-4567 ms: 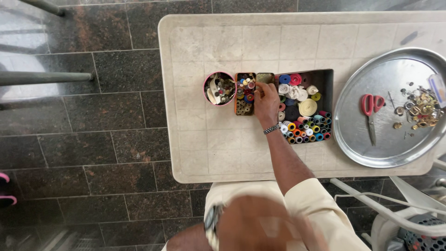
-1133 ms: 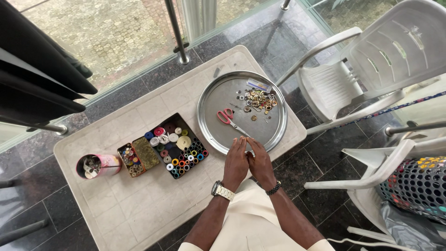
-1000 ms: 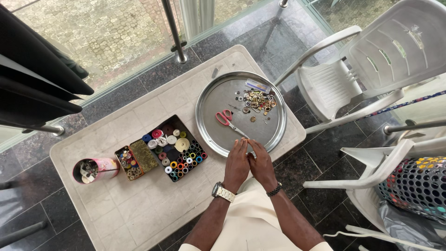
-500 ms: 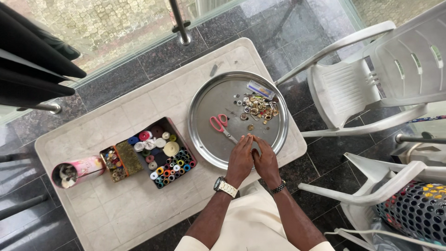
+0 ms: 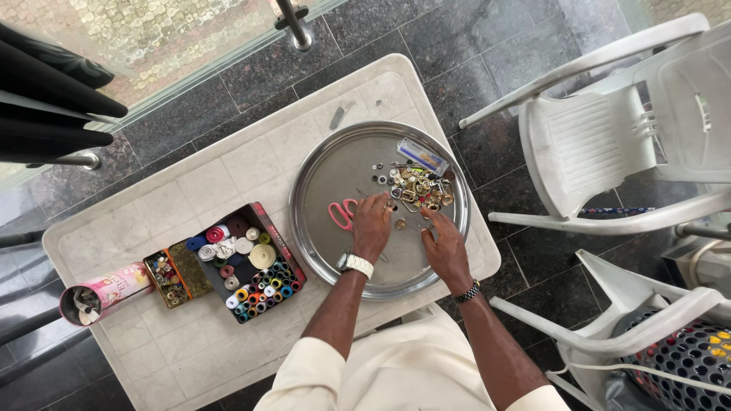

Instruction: The person organizes sewing supplies by sorting and picking through buttons, fasteners, and accessories from containers and a metal tray by hand.

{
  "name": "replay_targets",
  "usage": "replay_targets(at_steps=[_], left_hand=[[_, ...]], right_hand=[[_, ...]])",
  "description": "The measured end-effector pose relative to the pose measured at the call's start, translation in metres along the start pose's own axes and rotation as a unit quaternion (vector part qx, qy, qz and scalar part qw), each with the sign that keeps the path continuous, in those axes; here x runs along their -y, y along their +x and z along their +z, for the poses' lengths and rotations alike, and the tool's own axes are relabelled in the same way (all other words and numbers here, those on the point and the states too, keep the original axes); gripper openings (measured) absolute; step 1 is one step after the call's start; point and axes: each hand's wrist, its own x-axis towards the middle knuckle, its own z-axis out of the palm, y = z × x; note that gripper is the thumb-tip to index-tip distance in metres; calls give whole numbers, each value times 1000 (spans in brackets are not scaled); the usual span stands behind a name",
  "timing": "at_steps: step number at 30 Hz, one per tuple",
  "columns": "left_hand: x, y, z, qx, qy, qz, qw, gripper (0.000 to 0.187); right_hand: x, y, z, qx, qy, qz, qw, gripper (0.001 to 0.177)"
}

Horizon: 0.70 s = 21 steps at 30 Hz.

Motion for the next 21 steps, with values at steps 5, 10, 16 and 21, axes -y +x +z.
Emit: replay_targets(at_steps=[5, 10, 16, 21], left_hand=[[16, 32, 10, -6, 73, 9, 997, 39], [20, 53, 20, 1, 108, -1, 994, 37], [29, 68, 35, 11, 136, -12, 991, 28], [28, 69, 35, -11, 137, -4, 990, 18]], right_hand=[[-19, 7, -7, 16, 1, 39, 999, 42], [-30, 10, -9, 16, -30, 31, 999, 42], [-30, 18, -11, 18, -12, 19, 1000, 47], [-27, 40, 3, 22, 8, 48, 999, 44]])
